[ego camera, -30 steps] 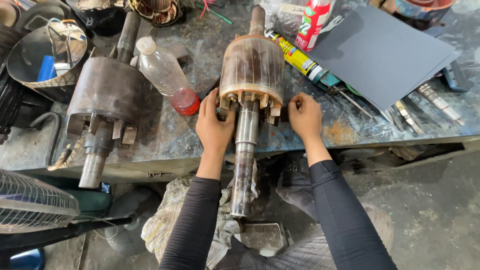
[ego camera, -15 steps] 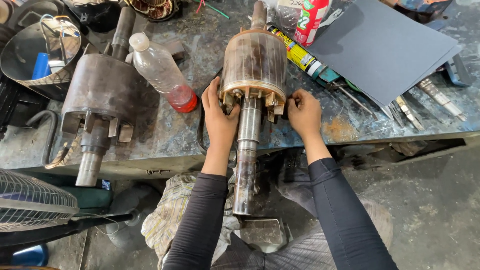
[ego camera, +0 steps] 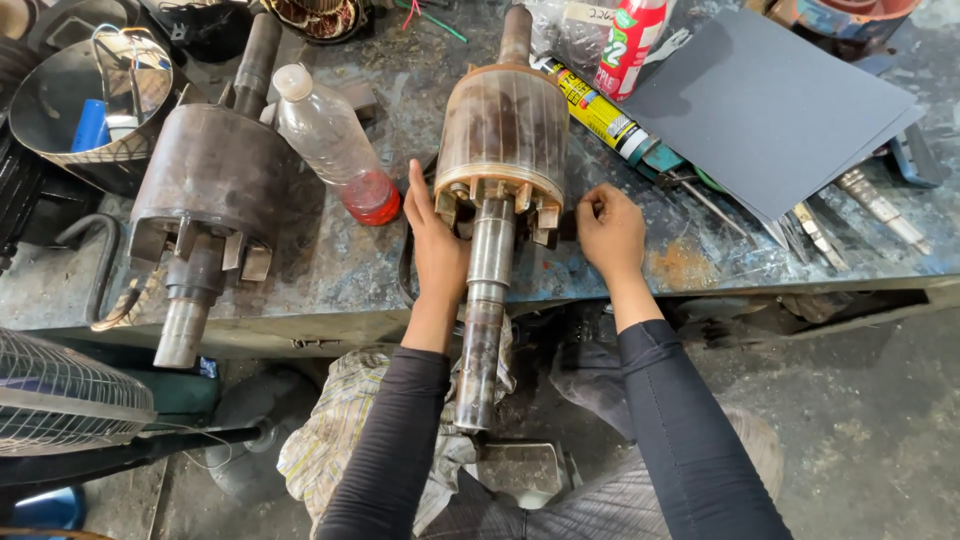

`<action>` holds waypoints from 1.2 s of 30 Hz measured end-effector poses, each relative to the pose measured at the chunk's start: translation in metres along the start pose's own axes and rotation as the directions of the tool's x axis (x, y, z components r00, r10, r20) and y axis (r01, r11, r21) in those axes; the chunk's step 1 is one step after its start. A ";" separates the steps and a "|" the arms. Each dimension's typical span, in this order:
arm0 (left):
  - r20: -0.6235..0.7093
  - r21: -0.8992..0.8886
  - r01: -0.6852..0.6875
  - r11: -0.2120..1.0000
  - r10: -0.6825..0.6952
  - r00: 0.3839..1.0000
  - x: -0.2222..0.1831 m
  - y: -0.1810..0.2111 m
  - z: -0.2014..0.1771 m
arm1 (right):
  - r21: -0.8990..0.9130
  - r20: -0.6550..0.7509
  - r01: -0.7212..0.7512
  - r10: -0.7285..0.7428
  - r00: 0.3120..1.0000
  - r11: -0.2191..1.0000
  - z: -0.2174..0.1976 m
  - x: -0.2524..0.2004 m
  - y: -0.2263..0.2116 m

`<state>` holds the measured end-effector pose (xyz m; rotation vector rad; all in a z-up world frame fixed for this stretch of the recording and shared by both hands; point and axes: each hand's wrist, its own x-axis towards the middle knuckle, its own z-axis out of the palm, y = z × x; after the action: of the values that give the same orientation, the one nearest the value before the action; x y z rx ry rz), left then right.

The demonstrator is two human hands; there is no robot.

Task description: Cleaning a motor shaft using a cloth and liquid solvent on a workbench in a workshop.

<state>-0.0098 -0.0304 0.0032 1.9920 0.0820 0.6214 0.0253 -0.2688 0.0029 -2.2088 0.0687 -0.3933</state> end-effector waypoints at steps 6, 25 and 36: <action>-0.037 0.143 -0.026 0.989 0.032 0.999 0.016 0.021 -0.027 | 0.024 -0.008 0.012 -0.012 1.000 1.000 0.011 0.001 0.022; 0.184 -0.239 0.025 0.971 0.020 0.983 0.024 0.042 -0.003 | -0.038 -0.011 0.090 -0.090 0.996 0.995 -0.008 -0.007 -0.018; 0.146 0.236 -0.125 0.964 0.091 0.985 0.029 0.100 -0.007 | -0.014 0.038 0.113 -0.113 0.993 0.993 0.001 0.005 0.008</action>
<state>-0.0079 -0.0651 0.1014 2.2850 -0.0346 0.5663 0.0313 -0.2743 -0.0021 -2.2420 -0.0740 -0.4150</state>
